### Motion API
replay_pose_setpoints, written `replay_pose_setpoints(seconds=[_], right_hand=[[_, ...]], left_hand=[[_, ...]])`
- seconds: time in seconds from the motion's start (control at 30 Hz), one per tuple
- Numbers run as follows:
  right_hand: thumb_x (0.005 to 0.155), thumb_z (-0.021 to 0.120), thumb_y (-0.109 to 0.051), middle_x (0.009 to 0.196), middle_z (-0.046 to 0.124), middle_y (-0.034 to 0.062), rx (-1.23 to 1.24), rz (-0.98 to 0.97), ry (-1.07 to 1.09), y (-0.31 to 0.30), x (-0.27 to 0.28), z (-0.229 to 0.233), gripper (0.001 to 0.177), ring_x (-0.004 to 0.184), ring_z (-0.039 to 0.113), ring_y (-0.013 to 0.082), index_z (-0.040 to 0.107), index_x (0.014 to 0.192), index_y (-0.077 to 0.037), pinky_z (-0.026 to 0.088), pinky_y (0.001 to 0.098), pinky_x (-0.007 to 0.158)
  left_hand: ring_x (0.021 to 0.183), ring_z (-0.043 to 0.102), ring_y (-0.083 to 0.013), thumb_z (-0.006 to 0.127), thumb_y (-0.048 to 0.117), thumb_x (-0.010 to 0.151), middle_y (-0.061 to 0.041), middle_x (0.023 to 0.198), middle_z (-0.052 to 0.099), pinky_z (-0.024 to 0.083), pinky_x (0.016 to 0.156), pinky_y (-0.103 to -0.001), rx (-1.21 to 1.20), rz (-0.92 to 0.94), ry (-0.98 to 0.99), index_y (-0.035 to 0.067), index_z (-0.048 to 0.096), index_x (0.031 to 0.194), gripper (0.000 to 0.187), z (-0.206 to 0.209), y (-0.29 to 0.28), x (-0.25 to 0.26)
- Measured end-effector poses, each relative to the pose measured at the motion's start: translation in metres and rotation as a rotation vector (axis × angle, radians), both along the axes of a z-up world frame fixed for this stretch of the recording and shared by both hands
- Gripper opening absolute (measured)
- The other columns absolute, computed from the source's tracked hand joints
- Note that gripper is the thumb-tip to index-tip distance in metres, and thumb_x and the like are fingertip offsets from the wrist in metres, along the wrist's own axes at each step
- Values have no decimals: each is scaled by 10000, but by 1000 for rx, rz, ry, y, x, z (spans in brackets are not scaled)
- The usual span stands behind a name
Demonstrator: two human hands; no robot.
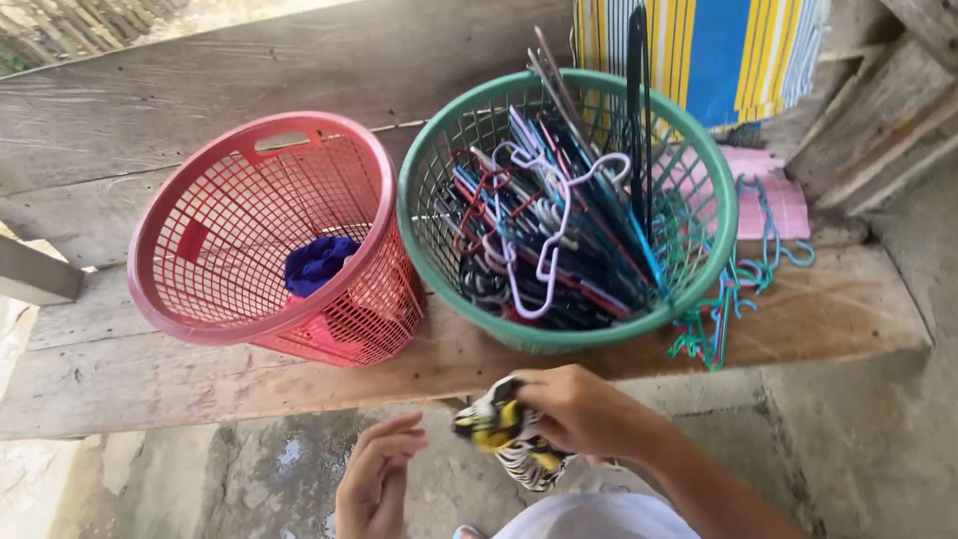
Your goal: Hang up pieces of clothing on a clothesline using hangers.
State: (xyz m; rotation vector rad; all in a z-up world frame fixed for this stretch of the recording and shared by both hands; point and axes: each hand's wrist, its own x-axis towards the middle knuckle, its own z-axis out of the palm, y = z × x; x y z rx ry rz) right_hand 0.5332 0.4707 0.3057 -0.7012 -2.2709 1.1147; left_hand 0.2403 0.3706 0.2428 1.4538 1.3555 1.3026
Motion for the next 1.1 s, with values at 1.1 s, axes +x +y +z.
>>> replay_pose_setpoints(seconds=[1.1], right_hand=[[857,790,-262,849,690,160,78,-529,2,174,187,-116,287,782,701,365,666,950,-20,565,457,678]], left_hand=[[1172,578,-326,644,47,941,-213,1255,579,508,976,-379,17,-109,544,-3,417,1465,574,30,340,333]])
